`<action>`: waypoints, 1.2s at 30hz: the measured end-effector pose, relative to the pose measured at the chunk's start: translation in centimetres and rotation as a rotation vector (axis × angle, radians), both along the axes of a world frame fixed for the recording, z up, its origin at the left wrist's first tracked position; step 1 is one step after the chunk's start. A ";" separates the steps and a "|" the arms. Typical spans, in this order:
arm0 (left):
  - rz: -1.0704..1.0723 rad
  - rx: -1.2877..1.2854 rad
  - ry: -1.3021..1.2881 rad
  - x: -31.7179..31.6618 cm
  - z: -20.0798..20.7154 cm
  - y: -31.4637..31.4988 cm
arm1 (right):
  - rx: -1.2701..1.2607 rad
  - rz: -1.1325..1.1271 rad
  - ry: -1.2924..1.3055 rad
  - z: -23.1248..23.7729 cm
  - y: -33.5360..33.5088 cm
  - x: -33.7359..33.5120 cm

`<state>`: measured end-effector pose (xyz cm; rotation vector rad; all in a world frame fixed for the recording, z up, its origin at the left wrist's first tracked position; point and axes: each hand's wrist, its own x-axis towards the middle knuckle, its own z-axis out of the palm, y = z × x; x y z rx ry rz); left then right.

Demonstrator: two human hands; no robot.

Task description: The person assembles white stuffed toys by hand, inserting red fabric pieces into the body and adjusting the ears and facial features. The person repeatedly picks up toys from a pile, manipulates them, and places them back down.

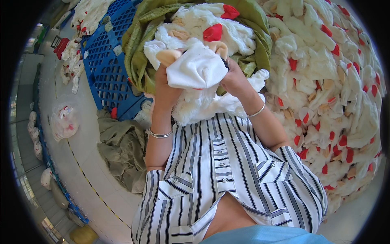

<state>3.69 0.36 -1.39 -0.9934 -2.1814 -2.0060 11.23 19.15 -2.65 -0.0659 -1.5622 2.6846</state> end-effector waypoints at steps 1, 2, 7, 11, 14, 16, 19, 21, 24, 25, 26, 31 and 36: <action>-0.022 0.128 0.031 -0.4 0.2 0.0 | 0.029 0.001 0.033 0.2 0.3 -0.1; -0.039 0.255 0.063 -0.8 0.3 -0.1 | 0.058 0.008 0.067 1.1 0.7 -0.3; 0.154 0.569 -0.188 -1.2 5.2 -0.7 | -0.125 0.043 0.368 4.2 3.1 -1.0; 0.111 0.762 -0.218 -2.6 8.0 -3.1 | -0.154 0.045 0.473 7.8 4.5 -1.1; 0.141 0.777 -0.141 -1.3 11.4 -3.2 | -0.017 -0.107 0.499 10.5 5.1 -0.8; 0.112 0.759 -0.066 -0.9 12.1 -3.8 | 0.184 -0.313 0.408 11.4 5.0 -0.5; 0.152 0.696 0.071 -1.0 13.4 -6.3 | 0.195 -0.391 0.534 13.1 5.8 -0.1; 0.174 0.705 -0.037 -0.1 13.4 -5.3 | 0.250 -0.381 0.613 13.7 5.1 -0.5; 0.084 0.676 -0.112 -0.9 12.1 -6.1 | 0.341 -0.432 0.460 13.0 3.8 -1.0; 0.098 0.668 -0.115 -1.0 11.3 -6.5 | 0.281 -0.504 0.435 12.1 3.9 -1.3; 0.117 0.665 -0.124 -1.0 10.6 -6.8 | 0.225 -0.571 0.403 11.9 3.5 -1.7; 0.147 0.431 -0.128 0.0 7.5 -5.5 | 0.616 -0.446 0.402 9.5 1.6 -1.7; 0.336 0.031 -0.234 -0.5 3.2 -8.7 | 0.469 -0.457 0.233 8.7 3.1 -1.5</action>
